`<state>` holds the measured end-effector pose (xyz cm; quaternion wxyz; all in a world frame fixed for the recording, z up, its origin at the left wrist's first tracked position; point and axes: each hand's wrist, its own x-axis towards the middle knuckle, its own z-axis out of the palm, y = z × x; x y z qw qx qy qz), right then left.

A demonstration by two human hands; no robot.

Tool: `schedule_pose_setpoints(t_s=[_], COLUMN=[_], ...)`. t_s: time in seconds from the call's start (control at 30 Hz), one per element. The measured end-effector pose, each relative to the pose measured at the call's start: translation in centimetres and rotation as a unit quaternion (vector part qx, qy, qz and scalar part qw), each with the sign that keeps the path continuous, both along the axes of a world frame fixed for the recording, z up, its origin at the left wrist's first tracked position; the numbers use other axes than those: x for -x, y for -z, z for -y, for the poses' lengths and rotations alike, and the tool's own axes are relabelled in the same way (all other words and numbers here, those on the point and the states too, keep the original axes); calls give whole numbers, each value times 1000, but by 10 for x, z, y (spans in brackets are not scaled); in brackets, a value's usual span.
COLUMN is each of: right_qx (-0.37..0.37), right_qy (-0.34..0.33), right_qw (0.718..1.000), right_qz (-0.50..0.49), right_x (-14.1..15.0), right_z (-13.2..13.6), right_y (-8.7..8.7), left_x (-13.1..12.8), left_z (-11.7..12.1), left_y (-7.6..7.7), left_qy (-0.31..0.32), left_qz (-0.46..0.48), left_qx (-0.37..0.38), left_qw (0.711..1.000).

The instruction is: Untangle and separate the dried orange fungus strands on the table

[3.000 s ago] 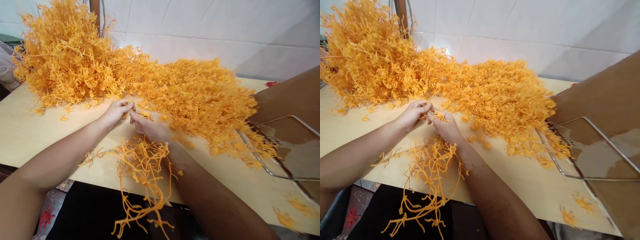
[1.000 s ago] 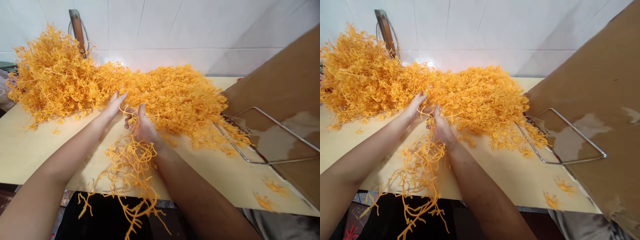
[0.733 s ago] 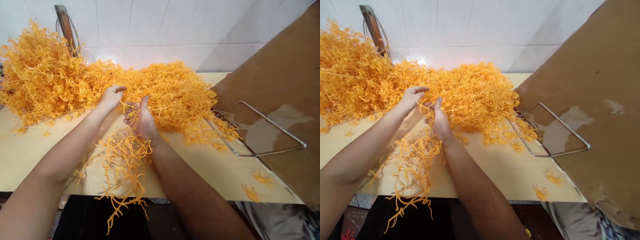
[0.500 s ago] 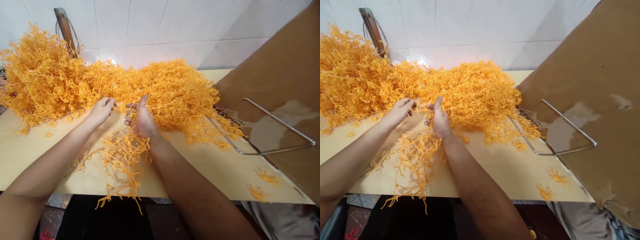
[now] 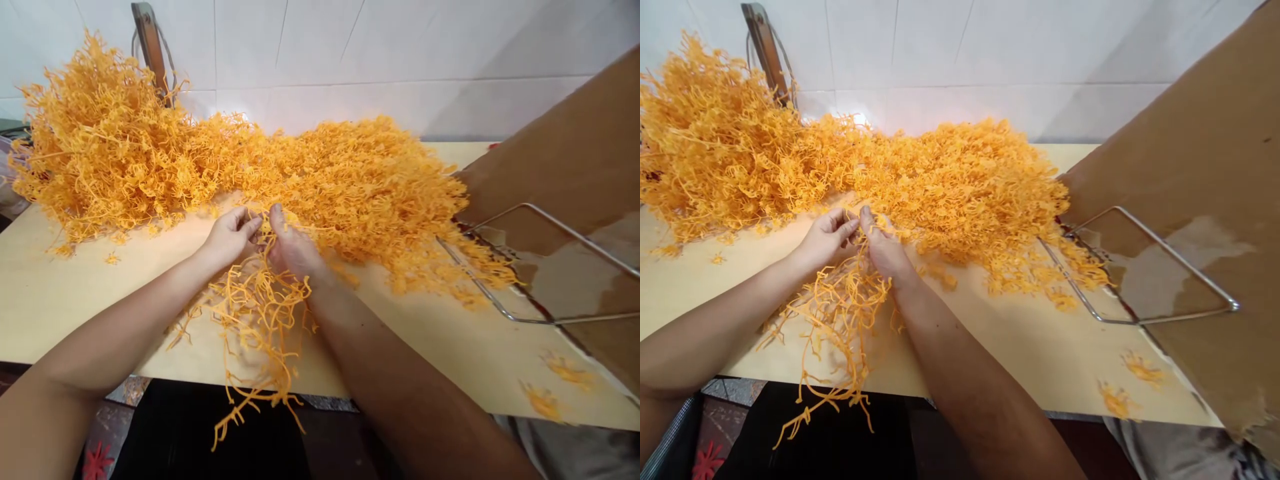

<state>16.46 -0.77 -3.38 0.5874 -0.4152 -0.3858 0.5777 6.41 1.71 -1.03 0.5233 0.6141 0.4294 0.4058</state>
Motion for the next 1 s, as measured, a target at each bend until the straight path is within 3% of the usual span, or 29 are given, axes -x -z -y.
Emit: schedule_pose_setpoints(t_s=[0.1,0.27,0.4,0.6,0.83,1.0], right_qx=[37,33,37,16,37,62], right_qy=[-16,-18,-26,-2,11,-92], right_qw=[997,999,999,1000,999,992], right_qz=[-61,-37,-29,-20,-23,-68], right_x=[7,6,2,-1,0,-6], right_z=[1,0,1,0,0,10], right_y=[-2,2,5,1,2,-17], left_x=[5,4,2,7,10,22], left_z=[-9,-8,-1,2,0,-5], left_y=[2,3,-2,-3,2,-5], left_qy=[-45,-31,-21,50,98,214], left_qz=[31,59,79,95,70,102], left_qx=[10,33,97,156,103,124], left_qw=[998,997,992,982,987,964])
